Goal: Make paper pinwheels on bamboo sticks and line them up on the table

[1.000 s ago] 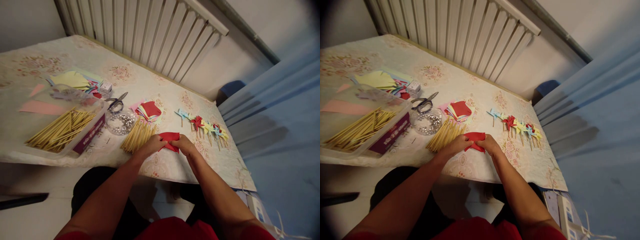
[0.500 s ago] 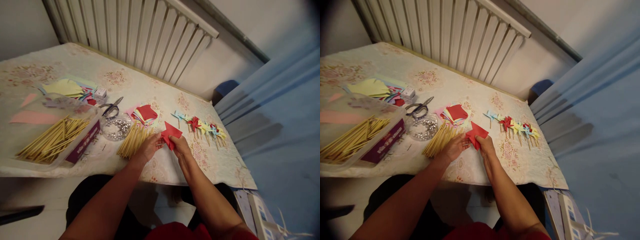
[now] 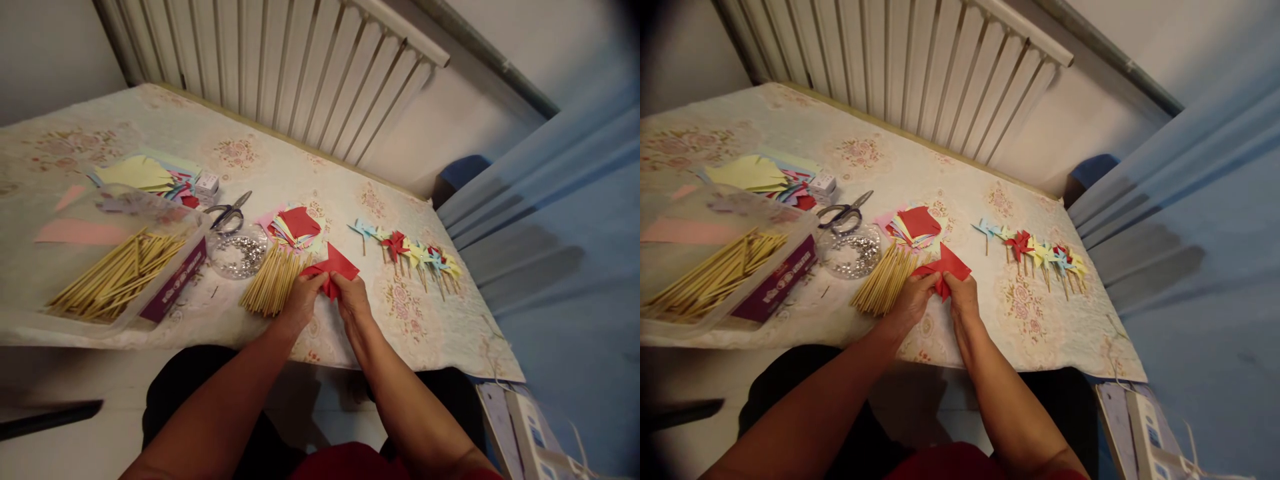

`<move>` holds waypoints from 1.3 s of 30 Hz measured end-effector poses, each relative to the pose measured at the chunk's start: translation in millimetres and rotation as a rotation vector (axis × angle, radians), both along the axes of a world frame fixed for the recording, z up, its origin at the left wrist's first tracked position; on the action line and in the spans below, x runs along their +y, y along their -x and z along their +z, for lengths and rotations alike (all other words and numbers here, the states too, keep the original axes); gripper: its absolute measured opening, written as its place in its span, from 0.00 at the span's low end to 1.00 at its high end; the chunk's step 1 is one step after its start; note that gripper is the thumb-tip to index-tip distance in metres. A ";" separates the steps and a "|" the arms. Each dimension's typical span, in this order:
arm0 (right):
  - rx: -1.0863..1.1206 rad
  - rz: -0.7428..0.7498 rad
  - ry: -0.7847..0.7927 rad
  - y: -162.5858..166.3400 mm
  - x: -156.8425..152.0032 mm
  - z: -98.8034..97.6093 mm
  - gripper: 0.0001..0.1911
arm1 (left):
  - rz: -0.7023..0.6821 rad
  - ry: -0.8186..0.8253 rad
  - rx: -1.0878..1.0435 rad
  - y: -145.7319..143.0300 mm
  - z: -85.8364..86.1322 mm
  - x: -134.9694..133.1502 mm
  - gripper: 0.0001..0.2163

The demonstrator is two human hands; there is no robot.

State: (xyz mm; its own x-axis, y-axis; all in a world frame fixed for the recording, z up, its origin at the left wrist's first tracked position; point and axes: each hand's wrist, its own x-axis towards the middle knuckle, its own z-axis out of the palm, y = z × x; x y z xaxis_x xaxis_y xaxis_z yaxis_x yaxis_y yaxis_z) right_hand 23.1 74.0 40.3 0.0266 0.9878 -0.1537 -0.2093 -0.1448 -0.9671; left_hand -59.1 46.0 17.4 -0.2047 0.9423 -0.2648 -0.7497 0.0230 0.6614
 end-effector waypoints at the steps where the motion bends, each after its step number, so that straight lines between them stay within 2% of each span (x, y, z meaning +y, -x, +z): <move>1: -0.001 -0.003 0.000 0.7 -0.4 -0.5 0.11 | 0.008 0.000 0.004 -0.2 -1.4 0.6 0.09; 8: 0.037 -0.003 -0.005 4.2 -4.4 -1.6 0.10 | 0.037 0.002 -0.004 -2.2 -6.9 4.2 0.09; 14: 0.074 0.019 0.009 3.6 -8.6 0.7 0.11 | 0.014 -0.043 -0.039 -0.9 -2.7 2.2 0.08; 17: 0.006 0.033 -0.038 -6.9 -13.7 -0.2 0.14 | 0.001 -0.071 -0.082 1.2 -1.4 2.9 0.07; 20: -0.206 -0.051 -0.163 -24.8 -21.4 -4.9 0.16 | 0.018 -0.097 -0.111 3.5 -1.7 5.0 0.06; 24: -0.516 -0.171 -0.409 -47.4 -32.9 -11.4 0.12 | 0.025 -0.084 -0.124 6.2 -0.6 5.7 0.07; 26: -0.662 -0.121 -0.564 -53.9 -37.2 -12.2 0.11 | 0.031 -0.081 -0.134 6.9 1.4 4.9 0.08; 28: -0.778 -0.006 -0.706 -56.5 -39.5 -11.4 0.11 | 0.028 -0.084 -0.141 7.4 3.7 3.9 0.08; 30: -0.838 0.094 -0.788 -55.8 -39.5 -10.3 0.11 | 0.014 -0.078 -0.144 7.7 5.6 3.1 0.09; 35: -0.832 0.142 -0.768 -48.6 -35.0 -11.3 0.10 | -0.010 -0.076 -0.117 8.2 6.1 2.0 0.10; 39: -0.711 0.128 -0.603 -40.9 -33.6 -12.3 0.08 | -0.028 -0.095 -0.057 8.2 2.4 2.8 0.12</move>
State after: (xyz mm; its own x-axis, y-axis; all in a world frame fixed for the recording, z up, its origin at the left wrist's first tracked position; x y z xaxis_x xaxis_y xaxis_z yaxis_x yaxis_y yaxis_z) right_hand 63.9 40.4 28.0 -0.1965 0.8971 0.3956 0.4417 0.4412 -0.7811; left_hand -67.3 48.8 19.8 -0.1653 0.9689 -0.1844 -0.7862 -0.0165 0.6177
